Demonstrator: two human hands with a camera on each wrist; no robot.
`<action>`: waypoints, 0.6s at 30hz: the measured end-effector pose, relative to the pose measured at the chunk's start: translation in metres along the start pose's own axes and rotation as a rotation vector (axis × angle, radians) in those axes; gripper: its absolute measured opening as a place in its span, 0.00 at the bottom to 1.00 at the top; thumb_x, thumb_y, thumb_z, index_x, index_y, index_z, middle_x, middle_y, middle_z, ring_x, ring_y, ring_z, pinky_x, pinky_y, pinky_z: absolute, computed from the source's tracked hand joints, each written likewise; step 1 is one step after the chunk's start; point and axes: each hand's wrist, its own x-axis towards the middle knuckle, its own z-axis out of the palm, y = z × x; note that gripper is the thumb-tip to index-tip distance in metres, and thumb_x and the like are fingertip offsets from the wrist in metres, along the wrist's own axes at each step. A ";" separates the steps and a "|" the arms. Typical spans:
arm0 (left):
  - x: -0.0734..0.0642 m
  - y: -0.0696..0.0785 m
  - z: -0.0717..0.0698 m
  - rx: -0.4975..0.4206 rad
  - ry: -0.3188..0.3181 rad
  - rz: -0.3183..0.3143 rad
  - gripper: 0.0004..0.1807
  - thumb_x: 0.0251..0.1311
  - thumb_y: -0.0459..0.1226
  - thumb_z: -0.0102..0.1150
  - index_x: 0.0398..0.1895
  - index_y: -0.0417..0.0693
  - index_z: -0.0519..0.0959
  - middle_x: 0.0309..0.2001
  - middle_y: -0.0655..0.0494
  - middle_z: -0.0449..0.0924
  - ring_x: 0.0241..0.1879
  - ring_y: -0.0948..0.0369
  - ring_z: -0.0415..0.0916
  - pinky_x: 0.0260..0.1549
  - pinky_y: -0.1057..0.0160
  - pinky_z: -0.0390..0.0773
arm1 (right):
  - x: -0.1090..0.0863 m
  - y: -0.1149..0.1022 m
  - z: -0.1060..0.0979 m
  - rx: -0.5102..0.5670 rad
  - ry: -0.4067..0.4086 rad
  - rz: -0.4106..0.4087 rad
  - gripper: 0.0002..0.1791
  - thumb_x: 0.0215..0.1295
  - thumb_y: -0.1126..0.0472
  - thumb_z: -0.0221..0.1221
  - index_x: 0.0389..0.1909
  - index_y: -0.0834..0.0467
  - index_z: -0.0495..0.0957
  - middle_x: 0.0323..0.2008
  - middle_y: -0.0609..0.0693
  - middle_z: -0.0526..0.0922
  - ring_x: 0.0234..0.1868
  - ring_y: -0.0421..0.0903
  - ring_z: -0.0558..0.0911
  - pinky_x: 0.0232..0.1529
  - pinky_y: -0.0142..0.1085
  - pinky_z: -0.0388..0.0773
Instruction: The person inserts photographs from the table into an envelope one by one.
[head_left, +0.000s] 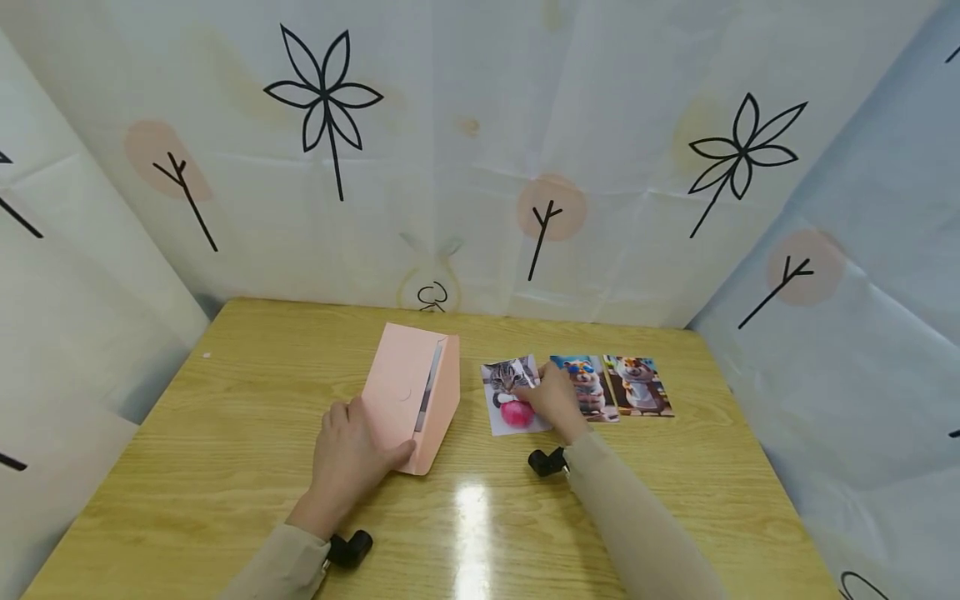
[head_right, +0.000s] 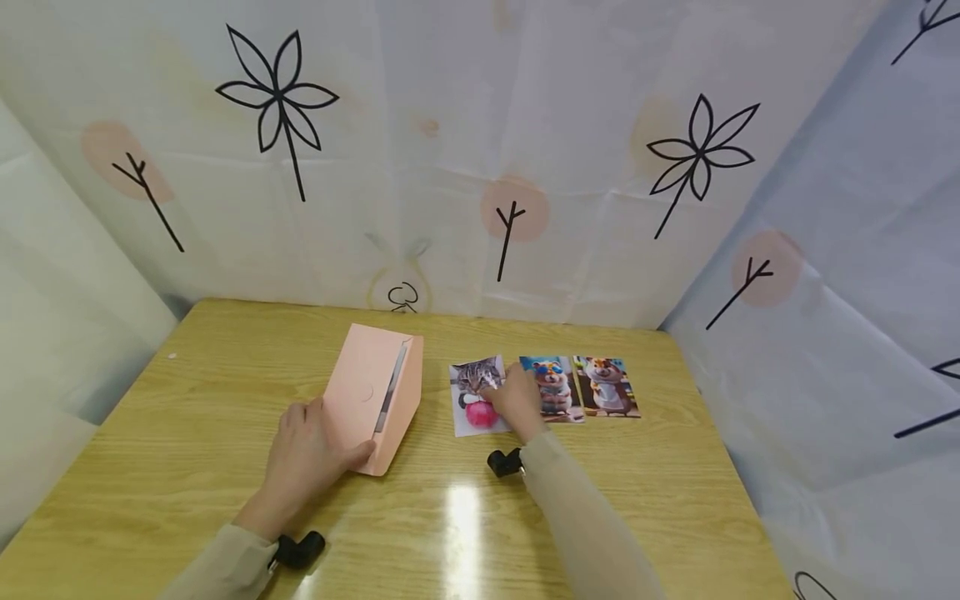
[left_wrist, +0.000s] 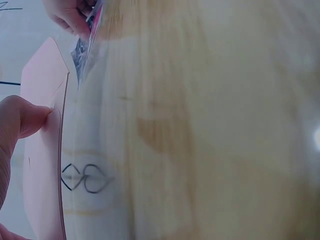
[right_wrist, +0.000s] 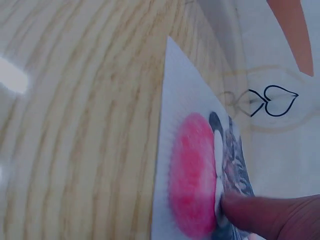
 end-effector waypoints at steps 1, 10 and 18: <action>0.000 0.000 0.001 0.000 0.000 0.001 0.56 0.34 0.66 0.70 0.53 0.26 0.66 0.40 0.38 0.64 0.39 0.45 0.64 0.34 0.49 0.68 | -0.001 0.001 -0.002 0.018 -0.007 -0.001 0.21 0.58 0.56 0.67 0.42 0.65 0.71 0.39 0.58 0.75 0.35 0.52 0.74 0.36 0.44 0.72; 0.002 0.004 0.004 0.004 0.010 0.019 0.55 0.34 0.66 0.70 0.51 0.27 0.66 0.38 0.38 0.65 0.38 0.45 0.64 0.33 0.49 0.68 | -0.001 0.015 -0.014 0.105 -0.046 -0.057 0.14 0.68 0.61 0.56 0.49 0.65 0.74 0.40 0.57 0.79 0.36 0.49 0.79 0.35 0.42 0.76; 0.002 0.012 0.005 -0.026 -0.020 0.004 0.55 0.34 0.65 0.71 0.52 0.26 0.66 0.41 0.37 0.65 0.40 0.45 0.64 0.36 0.49 0.69 | -0.006 0.022 -0.020 0.216 0.000 -0.067 0.16 0.70 0.58 0.56 0.53 0.62 0.74 0.42 0.56 0.78 0.40 0.50 0.78 0.38 0.41 0.75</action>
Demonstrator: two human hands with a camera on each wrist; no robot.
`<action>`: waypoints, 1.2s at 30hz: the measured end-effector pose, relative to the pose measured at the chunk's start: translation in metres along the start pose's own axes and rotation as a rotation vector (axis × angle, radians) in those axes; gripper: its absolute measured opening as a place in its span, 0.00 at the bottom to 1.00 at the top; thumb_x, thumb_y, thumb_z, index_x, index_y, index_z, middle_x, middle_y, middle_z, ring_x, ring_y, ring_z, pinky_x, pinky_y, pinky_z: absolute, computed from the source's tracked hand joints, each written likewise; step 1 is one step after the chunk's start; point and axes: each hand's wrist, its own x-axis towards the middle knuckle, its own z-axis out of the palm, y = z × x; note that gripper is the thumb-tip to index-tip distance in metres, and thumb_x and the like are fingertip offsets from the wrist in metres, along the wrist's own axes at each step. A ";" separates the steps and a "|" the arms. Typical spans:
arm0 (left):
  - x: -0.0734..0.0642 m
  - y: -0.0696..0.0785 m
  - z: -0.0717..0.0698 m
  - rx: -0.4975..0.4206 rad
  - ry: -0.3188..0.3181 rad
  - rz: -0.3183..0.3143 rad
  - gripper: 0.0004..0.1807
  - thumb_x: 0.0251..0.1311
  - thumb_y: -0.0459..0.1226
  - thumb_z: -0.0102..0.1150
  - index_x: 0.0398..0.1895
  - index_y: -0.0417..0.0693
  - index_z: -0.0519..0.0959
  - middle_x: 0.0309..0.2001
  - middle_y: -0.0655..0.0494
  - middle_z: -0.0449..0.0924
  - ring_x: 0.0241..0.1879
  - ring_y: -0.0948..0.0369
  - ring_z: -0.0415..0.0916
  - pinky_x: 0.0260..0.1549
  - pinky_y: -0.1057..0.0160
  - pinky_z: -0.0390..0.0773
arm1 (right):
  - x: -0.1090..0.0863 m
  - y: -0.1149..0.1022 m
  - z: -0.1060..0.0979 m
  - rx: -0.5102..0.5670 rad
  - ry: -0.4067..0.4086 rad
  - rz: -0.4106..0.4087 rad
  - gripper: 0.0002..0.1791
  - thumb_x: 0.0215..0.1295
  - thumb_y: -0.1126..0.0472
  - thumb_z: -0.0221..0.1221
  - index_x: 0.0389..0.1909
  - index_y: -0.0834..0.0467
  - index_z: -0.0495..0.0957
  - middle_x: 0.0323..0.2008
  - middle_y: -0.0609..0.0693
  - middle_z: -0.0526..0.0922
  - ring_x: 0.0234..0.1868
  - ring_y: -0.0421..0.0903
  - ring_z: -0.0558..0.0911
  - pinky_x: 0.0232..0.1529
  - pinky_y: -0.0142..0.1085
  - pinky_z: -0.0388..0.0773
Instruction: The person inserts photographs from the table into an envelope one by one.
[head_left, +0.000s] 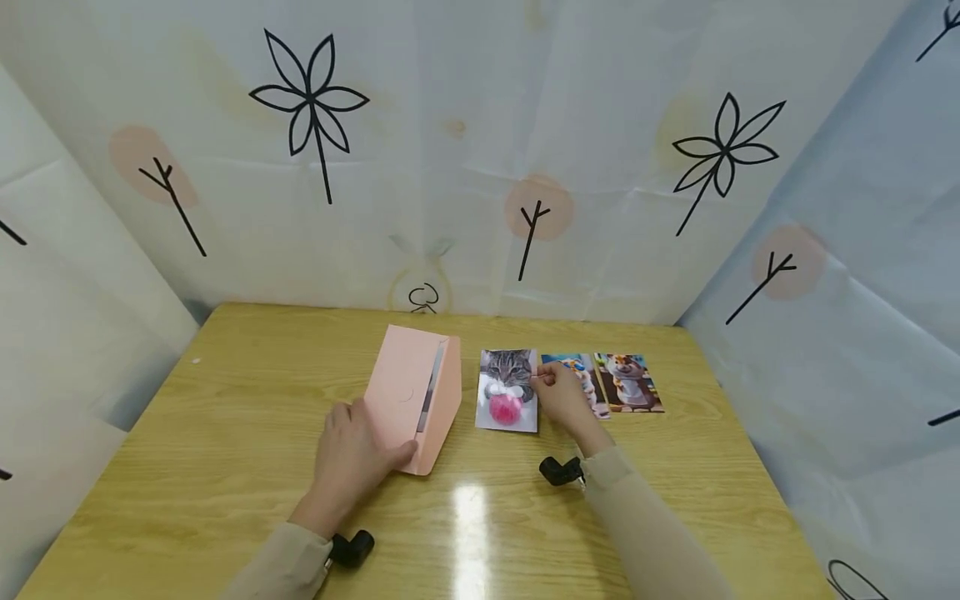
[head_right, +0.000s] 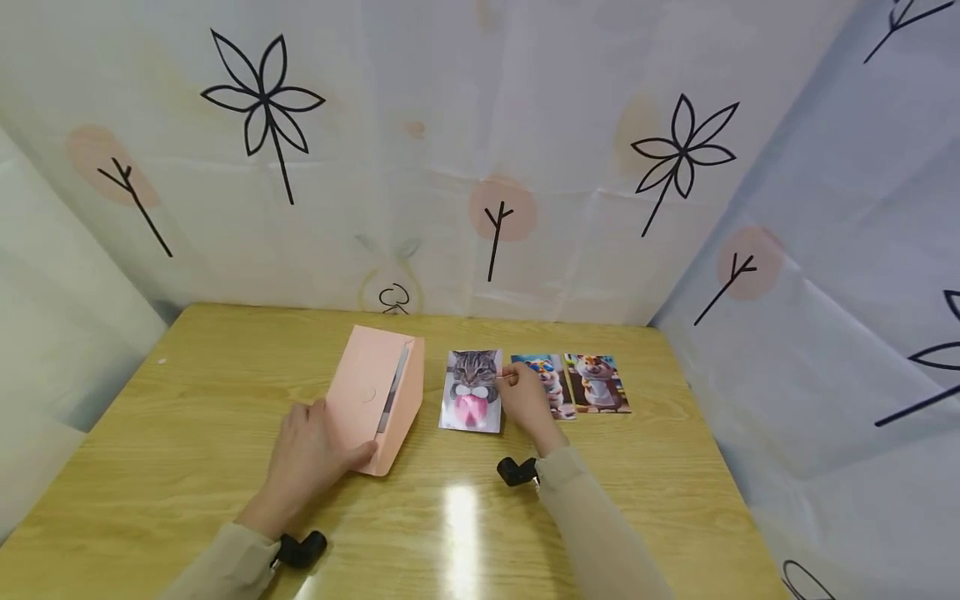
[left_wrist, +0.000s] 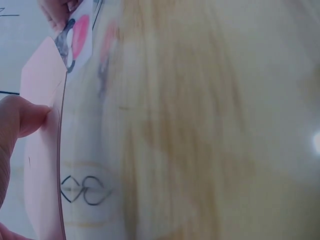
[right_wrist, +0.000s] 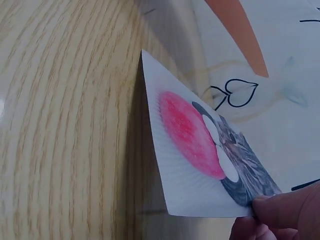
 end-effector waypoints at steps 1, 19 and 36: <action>0.000 0.001 0.000 -0.004 -0.006 -0.001 0.56 0.34 0.65 0.71 0.52 0.26 0.66 0.41 0.36 0.65 0.40 0.45 0.64 0.36 0.49 0.70 | -0.001 0.000 -0.001 0.021 0.007 0.002 0.16 0.70 0.57 0.56 0.53 0.62 0.74 0.42 0.56 0.78 0.40 0.50 0.78 0.38 0.41 0.75; -0.001 0.004 0.007 -0.003 -0.013 0.006 0.54 0.33 0.66 0.70 0.50 0.28 0.67 0.41 0.38 0.66 0.40 0.45 0.65 0.36 0.49 0.69 | -0.013 -0.025 -0.027 0.320 0.182 -0.091 0.19 0.71 0.57 0.55 0.59 0.59 0.68 0.44 0.59 0.80 0.39 0.60 0.79 0.31 0.37 0.76; 0.000 0.008 0.007 0.017 -0.034 0.014 0.56 0.35 0.66 0.69 0.52 0.26 0.66 0.42 0.36 0.66 0.41 0.45 0.65 0.37 0.49 0.70 | -0.017 -0.037 -0.015 0.491 0.218 -0.189 0.22 0.69 0.58 0.57 0.58 0.60 0.62 0.42 0.58 0.77 0.35 0.50 0.81 0.37 0.39 0.79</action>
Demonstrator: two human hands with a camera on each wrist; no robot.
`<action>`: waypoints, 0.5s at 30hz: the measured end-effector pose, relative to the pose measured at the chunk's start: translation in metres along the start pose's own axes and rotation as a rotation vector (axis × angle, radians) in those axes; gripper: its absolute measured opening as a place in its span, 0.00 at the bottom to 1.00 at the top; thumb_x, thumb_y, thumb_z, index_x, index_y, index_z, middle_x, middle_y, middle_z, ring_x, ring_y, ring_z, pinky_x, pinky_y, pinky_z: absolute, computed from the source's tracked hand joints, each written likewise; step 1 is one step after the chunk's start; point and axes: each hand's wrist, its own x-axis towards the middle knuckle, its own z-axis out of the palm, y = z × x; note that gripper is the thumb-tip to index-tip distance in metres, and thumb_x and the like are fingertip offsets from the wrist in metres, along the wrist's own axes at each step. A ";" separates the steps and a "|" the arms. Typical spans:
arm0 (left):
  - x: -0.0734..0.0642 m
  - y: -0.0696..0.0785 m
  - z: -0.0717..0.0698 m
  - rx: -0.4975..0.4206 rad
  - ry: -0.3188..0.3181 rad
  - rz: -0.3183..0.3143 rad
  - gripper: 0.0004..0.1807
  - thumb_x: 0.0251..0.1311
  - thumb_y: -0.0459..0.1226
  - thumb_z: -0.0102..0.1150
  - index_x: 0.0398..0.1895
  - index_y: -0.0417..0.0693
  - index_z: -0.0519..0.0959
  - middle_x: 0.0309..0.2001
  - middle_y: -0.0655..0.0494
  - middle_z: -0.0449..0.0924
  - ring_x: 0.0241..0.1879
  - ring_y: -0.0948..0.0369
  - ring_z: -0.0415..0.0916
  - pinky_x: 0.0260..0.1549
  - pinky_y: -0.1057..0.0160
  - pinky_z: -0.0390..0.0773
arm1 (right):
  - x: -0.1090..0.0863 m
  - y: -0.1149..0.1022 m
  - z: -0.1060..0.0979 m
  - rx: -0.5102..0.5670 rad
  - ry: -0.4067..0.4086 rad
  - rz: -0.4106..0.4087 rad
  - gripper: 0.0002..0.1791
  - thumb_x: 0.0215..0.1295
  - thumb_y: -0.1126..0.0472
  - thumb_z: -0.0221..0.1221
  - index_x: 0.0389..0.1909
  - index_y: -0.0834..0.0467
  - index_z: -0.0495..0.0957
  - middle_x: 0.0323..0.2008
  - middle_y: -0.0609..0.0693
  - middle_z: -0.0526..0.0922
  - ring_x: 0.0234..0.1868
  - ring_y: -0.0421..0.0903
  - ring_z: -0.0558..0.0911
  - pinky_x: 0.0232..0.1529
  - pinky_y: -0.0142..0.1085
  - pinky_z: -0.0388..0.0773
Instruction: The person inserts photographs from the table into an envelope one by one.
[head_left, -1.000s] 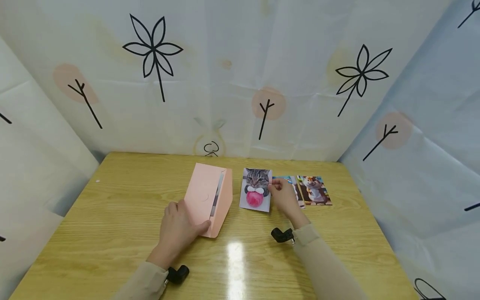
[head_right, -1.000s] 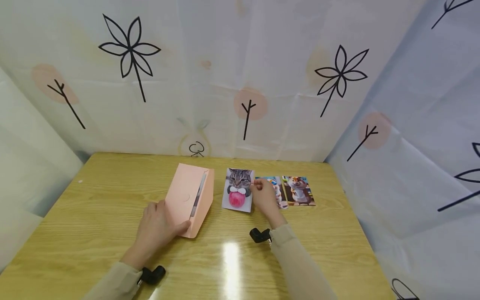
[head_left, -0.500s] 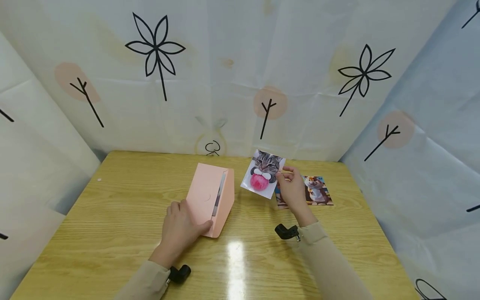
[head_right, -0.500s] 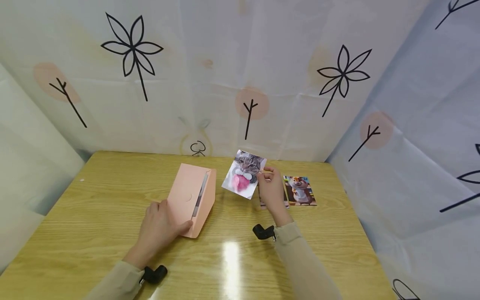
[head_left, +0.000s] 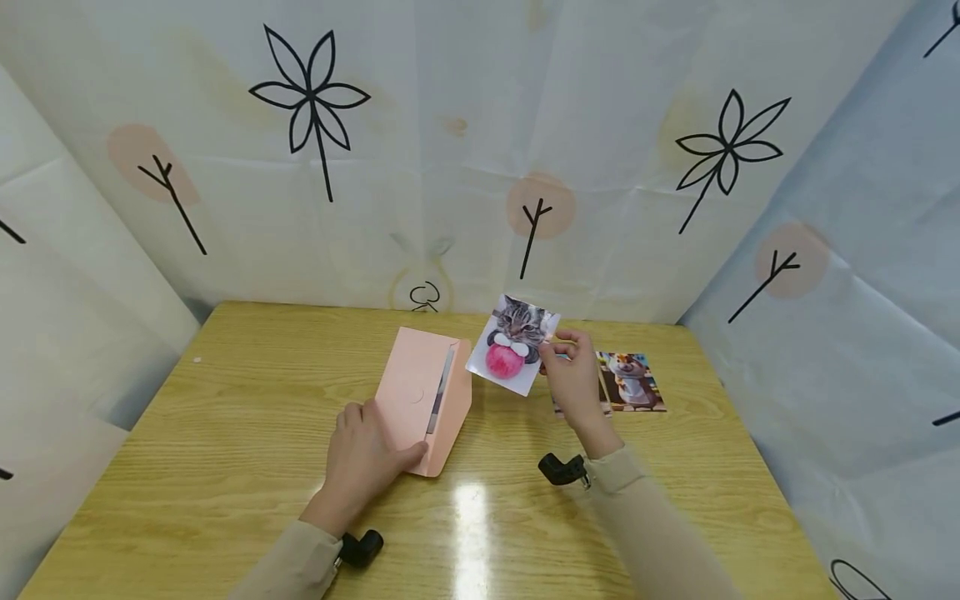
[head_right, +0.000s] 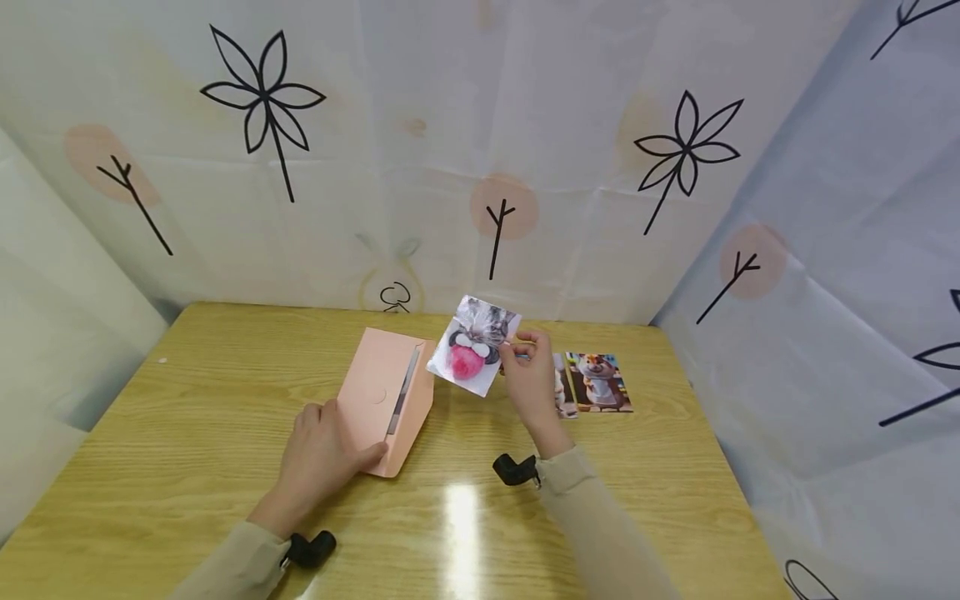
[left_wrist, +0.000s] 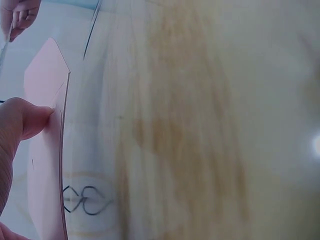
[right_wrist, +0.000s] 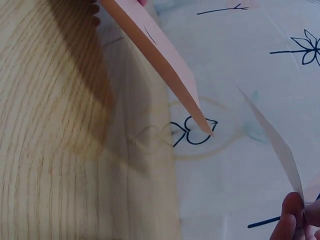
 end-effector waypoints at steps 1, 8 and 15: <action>0.000 0.000 0.000 0.002 0.001 0.000 0.56 0.35 0.67 0.69 0.52 0.26 0.66 0.42 0.36 0.66 0.41 0.45 0.65 0.37 0.49 0.70 | -0.001 -0.002 0.003 0.015 -0.005 -0.003 0.22 0.68 0.59 0.58 0.58 0.61 0.62 0.41 0.58 0.77 0.34 0.51 0.81 0.37 0.40 0.80; -0.001 0.002 0.000 0.022 0.007 0.012 0.56 0.36 0.67 0.68 0.52 0.25 0.66 0.42 0.35 0.66 0.41 0.45 0.65 0.38 0.48 0.71 | -0.017 -0.024 0.018 0.047 -0.071 -0.036 0.24 0.67 0.67 0.57 0.59 0.68 0.60 0.40 0.62 0.74 0.37 0.63 0.81 0.38 0.42 0.80; -0.002 0.002 0.001 0.029 0.013 0.012 0.56 0.35 0.67 0.68 0.52 0.26 0.66 0.42 0.36 0.65 0.41 0.45 0.65 0.37 0.48 0.71 | -0.018 -0.011 0.029 -0.030 -0.009 -0.066 0.24 0.67 0.66 0.58 0.60 0.63 0.61 0.37 0.59 0.76 0.27 0.53 0.81 0.27 0.35 0.76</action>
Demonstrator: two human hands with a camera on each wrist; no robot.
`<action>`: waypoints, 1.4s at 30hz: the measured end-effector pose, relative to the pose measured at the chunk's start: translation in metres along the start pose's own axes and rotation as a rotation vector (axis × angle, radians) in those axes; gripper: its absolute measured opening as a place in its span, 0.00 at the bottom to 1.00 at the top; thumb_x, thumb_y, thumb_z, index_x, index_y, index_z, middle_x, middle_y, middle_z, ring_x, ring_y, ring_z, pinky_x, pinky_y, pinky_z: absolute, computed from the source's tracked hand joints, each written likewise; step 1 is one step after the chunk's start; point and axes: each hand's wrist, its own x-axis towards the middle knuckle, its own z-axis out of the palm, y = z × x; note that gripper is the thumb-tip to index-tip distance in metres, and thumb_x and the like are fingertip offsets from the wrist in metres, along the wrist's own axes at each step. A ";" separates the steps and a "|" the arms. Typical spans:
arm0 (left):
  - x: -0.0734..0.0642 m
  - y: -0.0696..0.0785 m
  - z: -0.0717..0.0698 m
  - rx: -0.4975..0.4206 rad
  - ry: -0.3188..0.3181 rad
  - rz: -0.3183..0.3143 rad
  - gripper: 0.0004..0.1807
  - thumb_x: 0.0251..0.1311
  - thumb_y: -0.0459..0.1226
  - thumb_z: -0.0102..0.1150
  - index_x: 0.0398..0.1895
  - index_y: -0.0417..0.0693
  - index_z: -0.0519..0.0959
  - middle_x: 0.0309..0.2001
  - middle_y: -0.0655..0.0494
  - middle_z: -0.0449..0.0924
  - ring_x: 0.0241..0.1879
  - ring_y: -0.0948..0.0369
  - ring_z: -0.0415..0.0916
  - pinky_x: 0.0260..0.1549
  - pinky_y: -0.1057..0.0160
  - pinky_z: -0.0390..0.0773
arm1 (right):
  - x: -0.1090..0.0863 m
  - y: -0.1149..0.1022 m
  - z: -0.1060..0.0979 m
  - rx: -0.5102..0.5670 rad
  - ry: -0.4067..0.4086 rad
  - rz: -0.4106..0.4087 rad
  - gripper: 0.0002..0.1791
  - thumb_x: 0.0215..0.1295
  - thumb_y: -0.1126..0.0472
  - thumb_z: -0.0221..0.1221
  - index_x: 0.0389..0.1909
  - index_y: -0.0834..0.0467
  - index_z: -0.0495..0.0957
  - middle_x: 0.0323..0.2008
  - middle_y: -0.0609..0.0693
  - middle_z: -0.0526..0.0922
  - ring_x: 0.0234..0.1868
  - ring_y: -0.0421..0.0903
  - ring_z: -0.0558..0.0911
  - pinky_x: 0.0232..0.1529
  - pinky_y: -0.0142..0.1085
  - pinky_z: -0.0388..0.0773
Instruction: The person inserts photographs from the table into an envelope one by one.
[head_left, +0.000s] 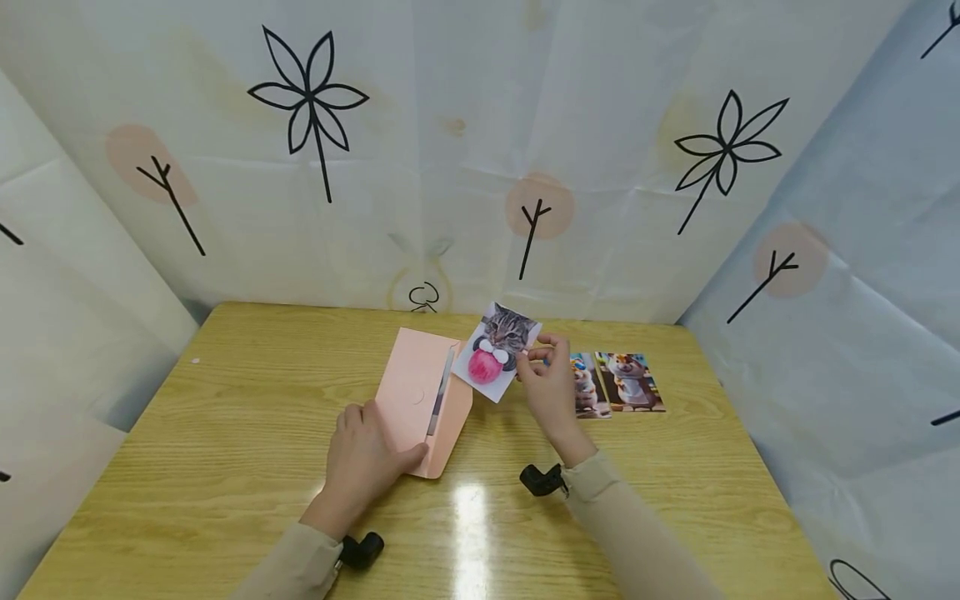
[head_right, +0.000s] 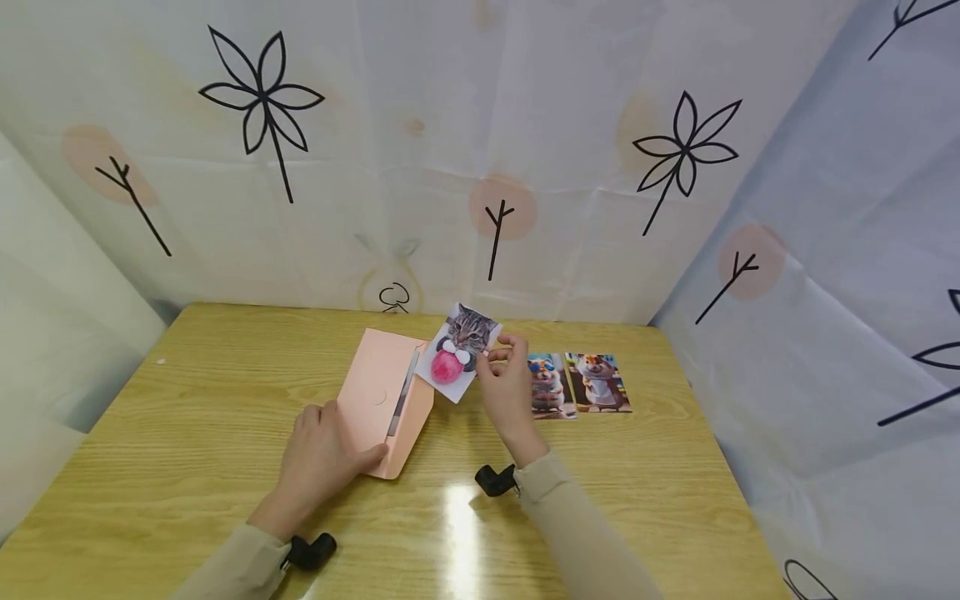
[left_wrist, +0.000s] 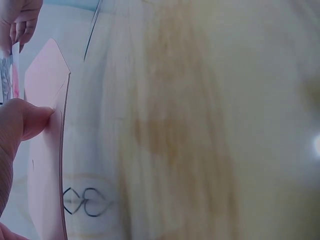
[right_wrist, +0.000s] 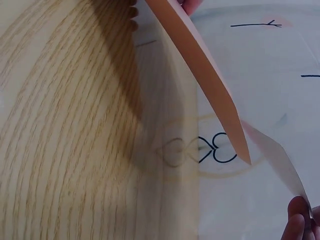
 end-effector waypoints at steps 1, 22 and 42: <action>0.000 0.000 0.000 0.001 0.004 0.004 0.56 0.35 0.67 0.68 0.52 0.26 0.66 0.42 0.36 0.66 0.41 0.45 0.65 0.37 0.48 0.71 | 0.001 0.005 0.002 -0.008 0.008 0.002 0.24 0.67 0.65 0.58 0.60 0.60 0.62 0.37 0.58 0.76 0.27 0.54 0.81 0.25 0.35 0.76; 0.000 0.000 0.002 0.013 0.037 0.013 0.55 0.35 0.67 0.68 0.50 0.26 0.67 0.41 0.35 0.66 0.40 0.44 0.65 0.36 0.48 0.70 | -0.014 0.022 0.026 -0.175 -0.051 -0.009 0.25 0.65 0.60 0.61 0.60 0.54 0.63 0.36 0.51 0.76 0.26 0.46 0.78 0.23 0.39 0.74; 0.002 -0.003 -0.002 -0.017 0.044 -0.021 0.55 0.35 0.67 0.69 0.50 0.27 0.66 0.41 0.36 0.66 0.40 0.44 0.65 0.37 0.48 0.69 | -0.026 0.007 0.043 -0.193 -0.194 0.011 0.25 0.64 0.63 0.61 0.60 0.58 0.66 0.35 0.52 0.77 0.27 0.45 0.78 0.24 0.37 0.75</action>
